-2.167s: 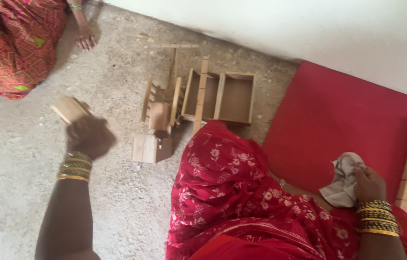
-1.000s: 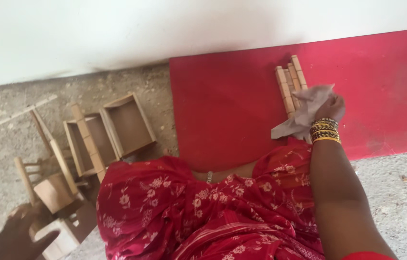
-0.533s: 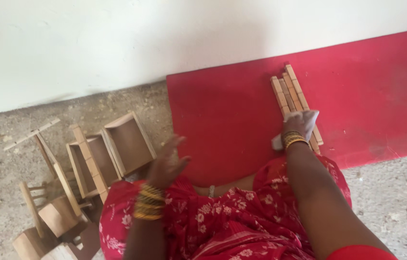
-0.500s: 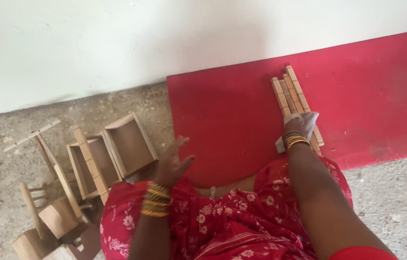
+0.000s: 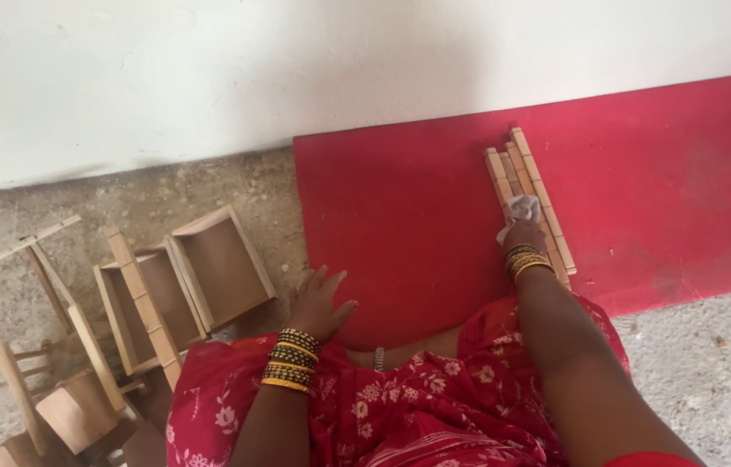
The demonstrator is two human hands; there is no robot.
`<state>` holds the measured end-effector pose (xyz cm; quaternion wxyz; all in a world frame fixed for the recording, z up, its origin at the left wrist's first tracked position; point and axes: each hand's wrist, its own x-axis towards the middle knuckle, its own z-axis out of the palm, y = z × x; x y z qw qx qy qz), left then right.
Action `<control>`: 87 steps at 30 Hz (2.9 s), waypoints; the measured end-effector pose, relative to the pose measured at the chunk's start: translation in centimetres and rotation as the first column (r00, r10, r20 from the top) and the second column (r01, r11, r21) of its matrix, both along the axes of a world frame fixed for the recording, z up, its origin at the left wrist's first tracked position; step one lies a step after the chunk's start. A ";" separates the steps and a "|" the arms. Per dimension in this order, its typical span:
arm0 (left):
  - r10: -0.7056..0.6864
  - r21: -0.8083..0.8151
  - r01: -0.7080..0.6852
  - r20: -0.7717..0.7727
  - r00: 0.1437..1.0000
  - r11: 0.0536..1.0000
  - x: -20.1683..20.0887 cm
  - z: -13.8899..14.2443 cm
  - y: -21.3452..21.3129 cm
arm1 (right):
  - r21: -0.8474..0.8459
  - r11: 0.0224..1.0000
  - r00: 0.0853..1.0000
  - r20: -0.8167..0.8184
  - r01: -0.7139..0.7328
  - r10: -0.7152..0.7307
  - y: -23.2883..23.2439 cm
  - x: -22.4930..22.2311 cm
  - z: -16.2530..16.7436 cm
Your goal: The person sits on the floor and wipes small wooden toy furniture pieces, including open boxes, a small chair, slatted rails, and blocky parts, one at a time with a cloth, setting each wiped piece aside on the mat.
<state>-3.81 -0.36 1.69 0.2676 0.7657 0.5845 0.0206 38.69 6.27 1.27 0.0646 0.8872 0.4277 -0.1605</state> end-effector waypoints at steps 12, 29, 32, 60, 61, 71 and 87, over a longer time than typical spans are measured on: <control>0.009 -0.045 -0.010 -0.020 1.000 0.999 0.5 0.4 0.4 | -0.493 0.764 0.867 0.037 -0.417 0.497 -0.4 -0.2 -0.2; 0.500 -0.659 -0.327 0.738 -0.453 0.677 -2.5 -0.9 3.3 | 0.421 0.753 0.519 -0.549 -0.505 0.655 -4.8 -15.7 2.9; 0.457 -0.579 -0.247 0.789 -0.410 0.777 -2.1 0.6 2.7 | 0.427 0.667 0.510 -0.433 -0.611 0.744 -5.5 -19.9 4.7; 0.421 -0.538 -0.215 0.804 -0.420 0.815 -0.5 3.7 1.9 | 0.645 0.632 0.352 -0.525 -0.430 0.775 -4.3 -21.8 1.6; 0.399 -0.501 -0.204 0.829 -0.391 0.841 -0.5 3.7 1.8 | 0.593 0.712 0.363 -0.613 -0.375 0.702 -4.4 -22.9 1.8; 0.392 -0.577 -0.225 0.744 -0.542 0.785 -1.1 1.6 1.2 | 0.373 0.419 0.499 0.149 -0.828 0.854 -3.1 -24.1 -1.3; 0.271 -0.311 -0.170 0.937 -0.221 0.935 -0.1 5.1 0.2 | 0.520 0.634 0.673 -0.143 -0.573 0.726 -5.4 -28.0 1.6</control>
